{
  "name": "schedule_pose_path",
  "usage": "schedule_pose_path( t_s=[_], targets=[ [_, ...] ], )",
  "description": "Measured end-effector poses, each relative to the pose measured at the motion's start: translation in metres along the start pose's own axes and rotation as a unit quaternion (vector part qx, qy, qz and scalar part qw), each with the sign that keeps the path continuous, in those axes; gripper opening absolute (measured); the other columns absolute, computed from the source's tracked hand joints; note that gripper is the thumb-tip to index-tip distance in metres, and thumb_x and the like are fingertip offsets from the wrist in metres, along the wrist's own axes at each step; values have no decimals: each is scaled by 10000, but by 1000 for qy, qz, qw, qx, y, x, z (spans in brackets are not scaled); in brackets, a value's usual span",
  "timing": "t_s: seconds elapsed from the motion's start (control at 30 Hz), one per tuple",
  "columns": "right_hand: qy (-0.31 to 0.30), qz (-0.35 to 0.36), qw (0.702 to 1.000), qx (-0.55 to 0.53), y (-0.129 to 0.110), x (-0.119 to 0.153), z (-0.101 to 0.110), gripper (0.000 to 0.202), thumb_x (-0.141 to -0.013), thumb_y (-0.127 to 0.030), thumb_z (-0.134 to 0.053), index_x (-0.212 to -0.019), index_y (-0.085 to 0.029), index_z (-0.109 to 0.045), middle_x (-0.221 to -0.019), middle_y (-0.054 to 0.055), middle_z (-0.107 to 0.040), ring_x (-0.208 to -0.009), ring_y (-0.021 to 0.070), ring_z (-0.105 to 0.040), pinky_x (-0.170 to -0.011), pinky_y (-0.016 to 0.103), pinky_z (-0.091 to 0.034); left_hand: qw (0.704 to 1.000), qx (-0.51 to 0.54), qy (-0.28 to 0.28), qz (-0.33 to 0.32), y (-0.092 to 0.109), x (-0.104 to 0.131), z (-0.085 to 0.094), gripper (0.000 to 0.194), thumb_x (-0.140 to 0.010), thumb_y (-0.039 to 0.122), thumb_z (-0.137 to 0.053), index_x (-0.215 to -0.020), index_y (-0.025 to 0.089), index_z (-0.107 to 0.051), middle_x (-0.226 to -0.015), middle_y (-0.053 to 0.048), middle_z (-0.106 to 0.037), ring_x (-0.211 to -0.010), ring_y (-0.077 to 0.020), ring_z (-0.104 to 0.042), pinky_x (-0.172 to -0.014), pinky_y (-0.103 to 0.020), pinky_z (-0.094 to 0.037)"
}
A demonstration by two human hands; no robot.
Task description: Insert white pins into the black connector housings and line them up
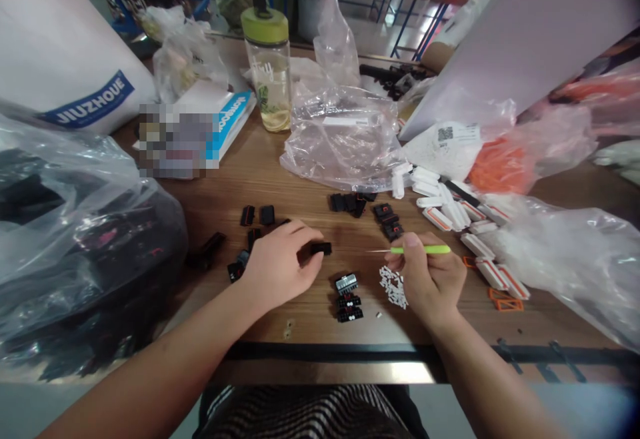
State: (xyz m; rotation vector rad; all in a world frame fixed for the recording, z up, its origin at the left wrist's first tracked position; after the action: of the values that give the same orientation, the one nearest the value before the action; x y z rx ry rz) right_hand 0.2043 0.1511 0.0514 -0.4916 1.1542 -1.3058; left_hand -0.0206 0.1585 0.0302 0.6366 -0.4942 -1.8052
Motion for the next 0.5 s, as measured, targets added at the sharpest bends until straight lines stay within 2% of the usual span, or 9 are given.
schedule_pose_path(
  t_s=[0.07, 0.1, 0.17, 0.27, 0.37, 0.5],
  targets=[
    [2, 12, 1000, -1, -1, -2, 0, 305, -968, -287, -546, -721, -166, -677, -594, -15, -652, -447, 74, -586, -461, 181, -470, 999, -4, 39, -32, 9, 5, 5, 114, -879, 289, -644, -950, 209, -685, -968, -23, -672, -845, -178, -648, -735, -312, -510],
    [-2, 19, 1000, 2, -2, -3, 0, 304, -969, -281, -544, -722, -166, -678, -594, -16, -652, -448, 73, -585, -462, 181, -469, 998, -1, 31, -46, 15, 8, 1, 128, -903, 316, -624, -921, 206, -687, -930, -20, -672, -806, -172, -651, -713, -310, -510],
    [-11, 30, 999, 11, -4, -3, -1, 299, -970, -266, -539, -727, -166, -682, -597, -18, -653, -454, 68, -586, -468, 178, -465, 998, -1, -30, -61, 25, 12, -13, 168, -928, 347, -605, -906, 206, -693, -867, -10, -669, -733, -167, -654, -670, -310, -511],
    [-19, 35, 999, 18, -5, 0, -2, 290, -971, -254, -537, -739, -169, -689, -607, -20, -657, -472, 67, -597, -486, 181, -468, 991, -2, -121, -53, 29, 13, -33, 189, -915, 380, -640, -992, 220, -704, -914, -9, -678, -756, -185, -670, -675, -327, -522],
    [-23, 34, 999, 15, -3, 2, -3, 278, -970, -259, -542, -750, -172, -690, -619, -20, -663, -482, 73, -606, -500, 190, -477, 987, 8, -153, -53, 27, 11, -39, 212, -913, 406, -648, -1025, 236, -708, -957, -8, -670, -794, -187, -670, -684, -326, -525],
    [-27, 37, 999, 24, -3, 2, -4, 278, -971, -260, -541, -749, -174, -685, -609, -23, -661, -473, 70, -599, -501, 189, -471, 984, 25, -164, -70, 28, 12, -37, 175, -934, 357, -631, -1036, 228, -692, -1037, -18, -668, -924, -199, -665, -789, -340, -529]
  ],
)
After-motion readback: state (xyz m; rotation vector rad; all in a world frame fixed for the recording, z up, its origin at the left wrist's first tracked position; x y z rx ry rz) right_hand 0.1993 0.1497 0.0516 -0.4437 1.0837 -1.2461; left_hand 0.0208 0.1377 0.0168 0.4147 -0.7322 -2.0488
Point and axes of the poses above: each hand's wrist, its own x-axis away from the middle knuckle, its own z-axis out of the back of the hand, y = z × x, the point moved 7 cm from there along -x, towards the middle knuckle
